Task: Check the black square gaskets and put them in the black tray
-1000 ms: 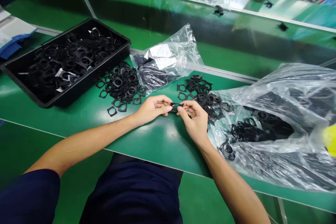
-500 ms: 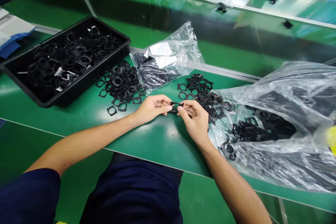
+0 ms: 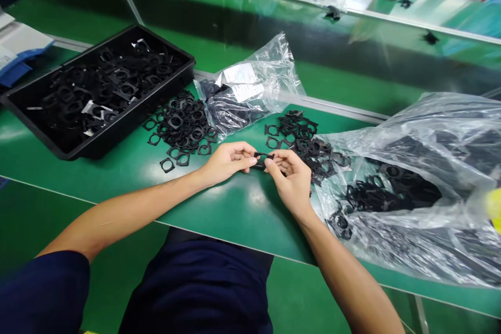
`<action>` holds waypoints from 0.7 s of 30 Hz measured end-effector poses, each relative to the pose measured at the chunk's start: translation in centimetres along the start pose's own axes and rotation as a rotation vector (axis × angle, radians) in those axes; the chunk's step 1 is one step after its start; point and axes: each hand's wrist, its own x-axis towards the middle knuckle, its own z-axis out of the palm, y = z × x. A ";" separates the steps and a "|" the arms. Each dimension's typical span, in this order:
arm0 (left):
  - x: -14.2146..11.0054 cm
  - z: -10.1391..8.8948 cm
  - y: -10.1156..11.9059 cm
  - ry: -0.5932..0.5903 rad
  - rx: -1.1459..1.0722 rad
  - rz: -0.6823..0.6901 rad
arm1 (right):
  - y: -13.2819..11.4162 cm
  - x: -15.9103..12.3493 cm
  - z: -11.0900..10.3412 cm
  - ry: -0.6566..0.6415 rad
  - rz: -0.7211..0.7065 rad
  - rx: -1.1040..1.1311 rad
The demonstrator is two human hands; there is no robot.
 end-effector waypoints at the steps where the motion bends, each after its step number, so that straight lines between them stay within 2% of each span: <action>1: 0.0 0.0 0.0 0.000 0.000 -0.001 | 0.0 0.0 0.0 0.000 0.002 0.000; 21: 0.0 0.0 0.2 -0.010 0.007 -0.021 | -0.2 0.1 -0.1 -0.028 0.033 -0.008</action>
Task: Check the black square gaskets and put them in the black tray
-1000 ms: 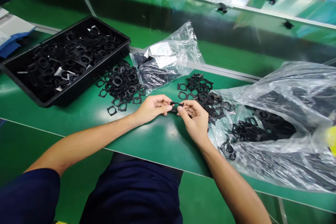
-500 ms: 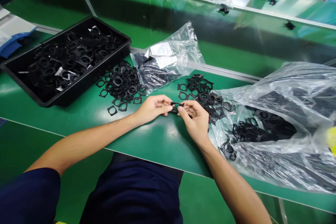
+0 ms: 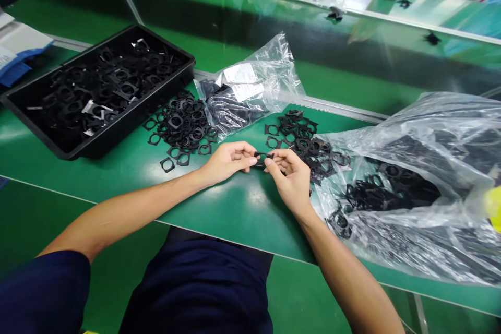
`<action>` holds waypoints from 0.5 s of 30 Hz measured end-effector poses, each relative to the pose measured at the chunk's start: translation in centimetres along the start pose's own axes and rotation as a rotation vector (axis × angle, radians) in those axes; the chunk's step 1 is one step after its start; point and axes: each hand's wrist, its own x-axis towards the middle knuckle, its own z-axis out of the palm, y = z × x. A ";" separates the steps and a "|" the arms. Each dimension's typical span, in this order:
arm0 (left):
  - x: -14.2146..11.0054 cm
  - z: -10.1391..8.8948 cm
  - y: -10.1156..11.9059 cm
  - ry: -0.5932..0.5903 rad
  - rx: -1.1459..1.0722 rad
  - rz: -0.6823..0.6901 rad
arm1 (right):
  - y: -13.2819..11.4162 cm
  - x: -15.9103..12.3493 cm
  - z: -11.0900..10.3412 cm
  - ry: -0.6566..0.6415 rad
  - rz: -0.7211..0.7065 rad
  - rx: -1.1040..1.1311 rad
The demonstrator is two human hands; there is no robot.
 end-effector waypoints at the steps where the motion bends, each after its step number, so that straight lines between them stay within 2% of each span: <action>1: 0.0 0.0 0.0 -0.002 0.001 0.000 | 0.0 0.0 0.0 -0.005 0.001 -0.001; 15: 0.1 -0.1 0.0 -0.021 -0.004 -0.016 | 0.2 0.1 0.0 0.002 -0.013 -0.010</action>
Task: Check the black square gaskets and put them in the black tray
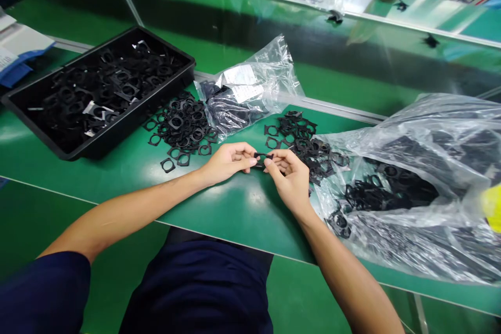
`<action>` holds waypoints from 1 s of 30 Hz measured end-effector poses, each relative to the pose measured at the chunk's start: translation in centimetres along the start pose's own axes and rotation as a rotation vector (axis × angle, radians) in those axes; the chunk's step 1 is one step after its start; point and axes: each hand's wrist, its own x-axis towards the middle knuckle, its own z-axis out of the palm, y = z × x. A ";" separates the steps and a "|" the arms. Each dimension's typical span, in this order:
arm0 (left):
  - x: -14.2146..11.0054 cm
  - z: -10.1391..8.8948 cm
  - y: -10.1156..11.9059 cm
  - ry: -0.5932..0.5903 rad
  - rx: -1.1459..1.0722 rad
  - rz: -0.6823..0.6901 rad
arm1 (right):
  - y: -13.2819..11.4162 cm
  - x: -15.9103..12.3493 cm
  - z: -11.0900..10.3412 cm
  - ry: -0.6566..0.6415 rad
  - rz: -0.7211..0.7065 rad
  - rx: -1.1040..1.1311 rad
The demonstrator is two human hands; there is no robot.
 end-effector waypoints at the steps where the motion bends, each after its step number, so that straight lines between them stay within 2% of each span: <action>1: 0.0 0.0 0.0 0.000 0.000 -0.001 | 0.0 0.0 0.0 0.000 0.001 -0.001; 30: 0.0 -0.1 0.1 -0.017 0.024 0.005 | -0.2 0.1 -0.1 -0.023 -0.005 -0.015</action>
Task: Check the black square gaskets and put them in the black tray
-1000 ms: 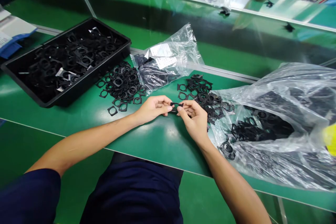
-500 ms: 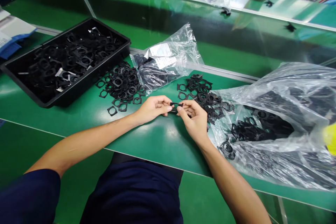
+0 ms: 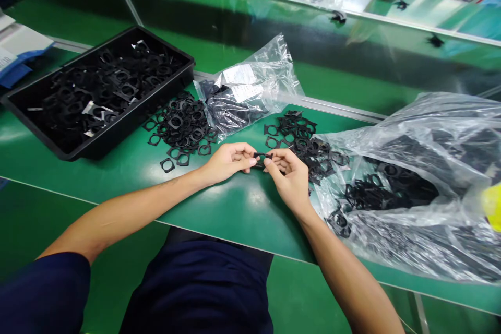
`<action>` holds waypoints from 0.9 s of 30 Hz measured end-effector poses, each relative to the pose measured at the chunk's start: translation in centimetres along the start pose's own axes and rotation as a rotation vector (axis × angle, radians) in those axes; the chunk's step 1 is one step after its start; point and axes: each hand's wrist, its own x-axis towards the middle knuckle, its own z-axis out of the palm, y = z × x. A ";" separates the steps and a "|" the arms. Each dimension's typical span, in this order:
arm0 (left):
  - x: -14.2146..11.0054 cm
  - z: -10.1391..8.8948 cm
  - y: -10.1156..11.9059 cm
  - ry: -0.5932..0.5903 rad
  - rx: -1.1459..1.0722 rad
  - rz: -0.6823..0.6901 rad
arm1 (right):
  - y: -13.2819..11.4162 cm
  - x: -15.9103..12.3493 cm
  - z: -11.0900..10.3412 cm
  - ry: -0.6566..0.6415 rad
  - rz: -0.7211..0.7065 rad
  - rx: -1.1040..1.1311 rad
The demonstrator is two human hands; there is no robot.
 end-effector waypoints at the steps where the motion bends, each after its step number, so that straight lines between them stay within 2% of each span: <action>1: 0.0 0.0 0.0 -0.001 0.000 0.001 | 0.0 0.0 0.0 0.001 -0.001 0.000; 27: 0.1 0.0 -0.2 0.002 -0.001 -0.005 | 0.3 0.1 0.0 0.019 -0.026 -0.003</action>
